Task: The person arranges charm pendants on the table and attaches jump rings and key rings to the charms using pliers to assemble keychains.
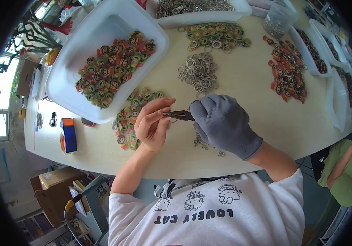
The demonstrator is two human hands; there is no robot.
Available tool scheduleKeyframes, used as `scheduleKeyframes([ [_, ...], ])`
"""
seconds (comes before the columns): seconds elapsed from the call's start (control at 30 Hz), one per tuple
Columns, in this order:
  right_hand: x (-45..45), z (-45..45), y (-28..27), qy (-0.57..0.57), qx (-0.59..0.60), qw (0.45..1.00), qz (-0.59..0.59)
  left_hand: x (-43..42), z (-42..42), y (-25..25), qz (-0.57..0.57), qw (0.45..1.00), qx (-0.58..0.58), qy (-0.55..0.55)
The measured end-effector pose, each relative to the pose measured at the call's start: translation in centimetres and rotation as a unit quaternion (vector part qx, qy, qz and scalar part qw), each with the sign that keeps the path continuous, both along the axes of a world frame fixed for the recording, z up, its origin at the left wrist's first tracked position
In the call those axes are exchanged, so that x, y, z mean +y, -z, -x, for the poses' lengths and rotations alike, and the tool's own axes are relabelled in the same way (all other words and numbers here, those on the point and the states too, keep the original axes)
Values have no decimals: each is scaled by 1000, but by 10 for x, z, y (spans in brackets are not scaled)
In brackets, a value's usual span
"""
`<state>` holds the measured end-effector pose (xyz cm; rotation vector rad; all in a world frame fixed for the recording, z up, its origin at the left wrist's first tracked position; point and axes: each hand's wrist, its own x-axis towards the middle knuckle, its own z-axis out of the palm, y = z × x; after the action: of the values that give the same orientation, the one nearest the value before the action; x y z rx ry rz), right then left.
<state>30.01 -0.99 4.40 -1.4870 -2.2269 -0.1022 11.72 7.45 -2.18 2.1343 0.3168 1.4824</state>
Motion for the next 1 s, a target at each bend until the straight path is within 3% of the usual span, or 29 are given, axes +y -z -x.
scheduleKeyframes([
  [0.1,1,-20,8,41,37,995,86,-3,-4,-10,92,984,150,-29],
  [0.2,22,-59,6,114,14,987,111,1,-5,-21,187,959,203,-70],
  [0.33,81,-114,4,203,-10,979,-12,18,23,-36,34,913,385,-127],
  [0.4,87,-143,17,214,-71,972,-58,17,38,-50,25,893,425,-148],
  [0.43,78,-145,19,203,2,979,0,16,49,-53,23,877,451,-162],
  [0.53,37,-139,25,161,182,956,165,23,66,-52,64,886,438,-139],
  [0.67,1,-136,52,174,246,945,128,41,52,-36,79,887,440,-115],
  [0.73,-7,-127,62,203,303,928,79,54,44,-20,25,893,436,-109],
  [0.93,-9,-121,74,178,221,959,10,74,30,-22,49,859,508,-49],
  [1.0,-11,-122,69,201,197,958,48,83,32,-19,69,870,489,3],
])
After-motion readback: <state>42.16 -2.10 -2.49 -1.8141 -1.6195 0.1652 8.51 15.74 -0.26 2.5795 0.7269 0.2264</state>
